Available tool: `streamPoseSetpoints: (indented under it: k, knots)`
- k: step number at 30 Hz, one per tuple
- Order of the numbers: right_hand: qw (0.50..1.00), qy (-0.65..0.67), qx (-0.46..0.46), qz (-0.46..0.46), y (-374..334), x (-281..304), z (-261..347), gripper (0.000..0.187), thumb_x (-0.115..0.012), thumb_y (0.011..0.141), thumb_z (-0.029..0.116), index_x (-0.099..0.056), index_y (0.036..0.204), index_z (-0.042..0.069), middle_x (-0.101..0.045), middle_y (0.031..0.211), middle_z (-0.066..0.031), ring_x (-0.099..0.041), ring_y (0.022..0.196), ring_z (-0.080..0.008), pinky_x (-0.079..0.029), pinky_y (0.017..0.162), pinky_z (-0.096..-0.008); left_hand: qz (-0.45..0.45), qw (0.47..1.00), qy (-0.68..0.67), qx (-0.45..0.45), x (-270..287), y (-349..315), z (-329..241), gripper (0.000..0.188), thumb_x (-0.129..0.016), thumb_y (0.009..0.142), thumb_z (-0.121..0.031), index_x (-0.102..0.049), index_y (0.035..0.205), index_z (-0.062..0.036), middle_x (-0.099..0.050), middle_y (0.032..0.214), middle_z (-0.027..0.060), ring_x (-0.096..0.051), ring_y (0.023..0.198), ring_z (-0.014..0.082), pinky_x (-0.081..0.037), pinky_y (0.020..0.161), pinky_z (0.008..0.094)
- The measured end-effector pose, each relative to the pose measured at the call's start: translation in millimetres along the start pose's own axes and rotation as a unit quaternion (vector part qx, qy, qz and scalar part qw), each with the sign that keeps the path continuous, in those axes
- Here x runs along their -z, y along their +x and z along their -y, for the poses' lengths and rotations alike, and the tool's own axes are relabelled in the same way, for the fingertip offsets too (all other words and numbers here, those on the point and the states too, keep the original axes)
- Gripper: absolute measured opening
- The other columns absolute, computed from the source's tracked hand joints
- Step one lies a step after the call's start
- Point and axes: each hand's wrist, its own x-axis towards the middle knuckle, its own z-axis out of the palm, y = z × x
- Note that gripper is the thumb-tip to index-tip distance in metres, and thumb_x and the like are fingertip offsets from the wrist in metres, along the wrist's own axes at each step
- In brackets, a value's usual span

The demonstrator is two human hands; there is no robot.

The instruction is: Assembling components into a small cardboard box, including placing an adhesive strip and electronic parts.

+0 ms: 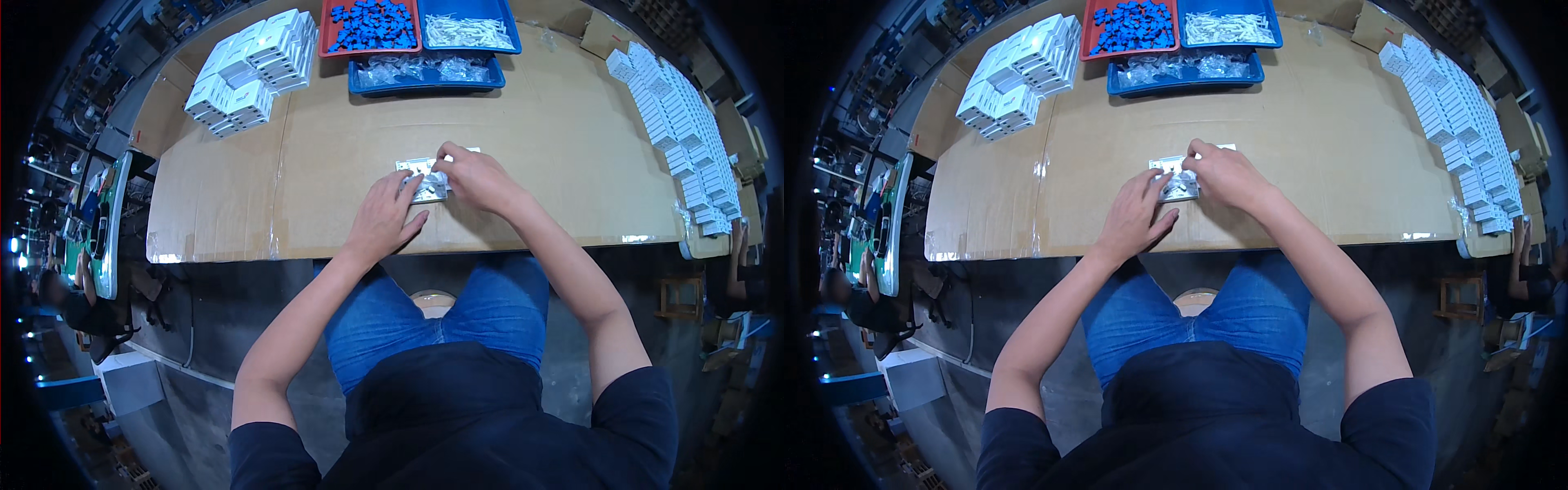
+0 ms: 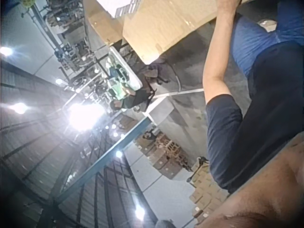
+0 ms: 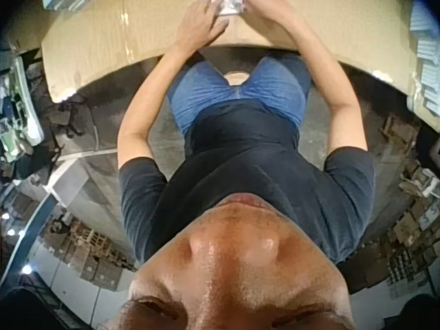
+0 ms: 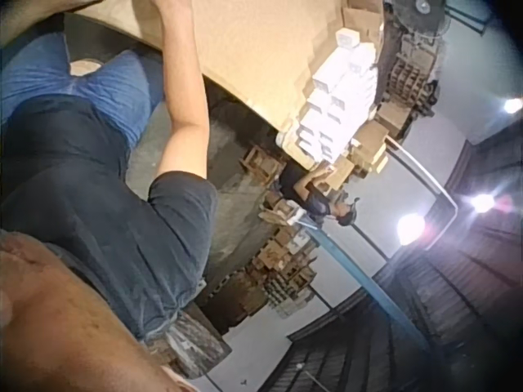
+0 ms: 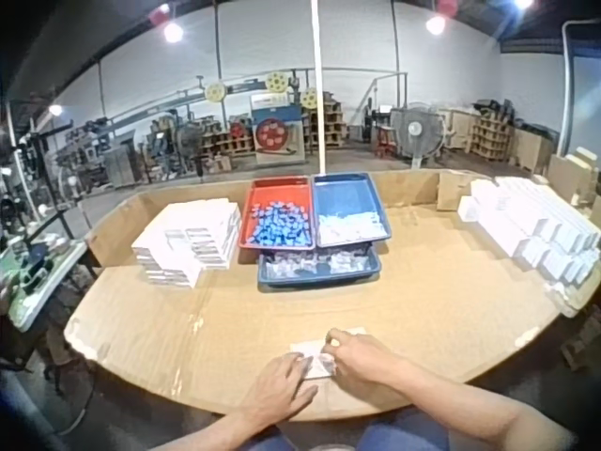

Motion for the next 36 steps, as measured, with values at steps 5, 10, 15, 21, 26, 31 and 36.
streamPoseSetpoints:
  k: [5,10,15,21,26,31,36]
  knots:
    - [0.999,0.037,-0.030,0.002,2.3,31.3,-10.0,0.022,-0.064,0.090,0.008,-0.075,0.108,0.005,-0.071,0.104,-0.0155,-0.070,0.095,-0.0356,-0.057,0.085,-0.0450,-0.028,0.997,-0.052,0.040,15.6,14.1,22.6,0.082,-0.081,0.083,-0.036,-0.046,0.148,0.0000,-0.051,0.144,0.0236,-0.051,0.132,0.0424,-0.041,0.114,0.0487]
    - [0.981,0.164,-0.020,0.097,7.5,46.2,-30.0,0.026,-0.062,0.097,0.010,-0.072,0.119,0.002,-0.076,0.104,-0.0169,-0.073,0.088,-0.0271,-0.057,0.082,-0.0371,0.044,0.991,-0.119,0.031,18.9,10.6,58.6,0.088,-0.085,0.077,-0.040,-0.049,0.146,0.0013,-0.056,0.141,0.0237,-0.052,0.132,0.0410,-0.040,0.115,0.0473]
    - [0.882,0.432,-0.167,0.089,41.3,55.4,-77.0,0.027,-0.062,0.099,0.013,-0.071,0.118,-0.005,-0.076,0.096,-0.0118,-0.071,0.084,-0.0145,-0.057,0.078,-0.0309,0.040,0.993,-0.113,0.000,13.4,14.6,58.7,0.086,-0.086,0.076,-0.043,-0.053,0.142,0.0010,-0.057,0.139,0.0225,-0.052,0.132,0.0403,-0.040,0.115,0.0482]
    - [0.932,0.343,-0.107,-0.056,191.3,53.7,-116.3,0.025,-0.064,0.098,0.018,-0.074,0.101,-0.004,-0.074,0.087,-0.0085,-0.066,0.074,-0.0128,-0.054,0.070,-0.0305,0.036,0.996,-0.081,0.031,21.6,19.0,60.6,0.094,-0.085,0.074,-0.052,-0.051,0.142,0.0026,-0.051,0.143,0.0218,-0.046,0.140,0.0410,-0.031,0.123,0.0560]
    - [0.981,0.072,-0.071,-0.168,321.8,49.2,-129.6,0.025,-0.061,0.095,0.020,-0.076,0.103,0.003,-0.077,0.098,-0.0187,-0.073,0.095,-0.0373,-0.056,0.081,-0.0474,0.045,0.993,-0.092,0.050,14.2,21.9,66.5,0.085,-0.085,0.075,-0.052,-0.054,0.137,-0.0033,-0.052,0.142,0.0211,-0.046,0.141,0.0411,-0.031,0.123,0.0568]
    - [0.981,-0.122,-0.081,-0.126,401.9,50.0,-154.8,0.027,-0.061,0.092,0.014,-0.075,0.115,0.011,-0.075,0.109,-0.0175,-0.071,0.108,-0.0361,-0.055,0.088,-0.0503,0.041,0.992,-0.103,0.055,13.5,21.3,69.5,0.084,-0.086,0.076,-0.052,-0.054,0.137,-0.0035,-0.052,0.141,0.0213,-0.046,0.141,0.0414,-0.033,0.122,0.0568]
    - [0.959,-0.273,-0.028,-0.065,442.1,49.4,-198.3,0.047,-0.063,0.094,0.012,-0.063,0.140,0.021,-0.065,0.129,-0.0152,-0.061,0.127,-0.0352,-0.053,0.098,-0.0501,0.050,0.991,-0.114,0.055,16.0,27.6,69.7,0.085,-0.086,0.076,-0.051,-0.054,0.138,-0.0027,-0.052,0.141,0.0211,-0.045,0.142,0.0410,-0.033,0.121,0.0572]
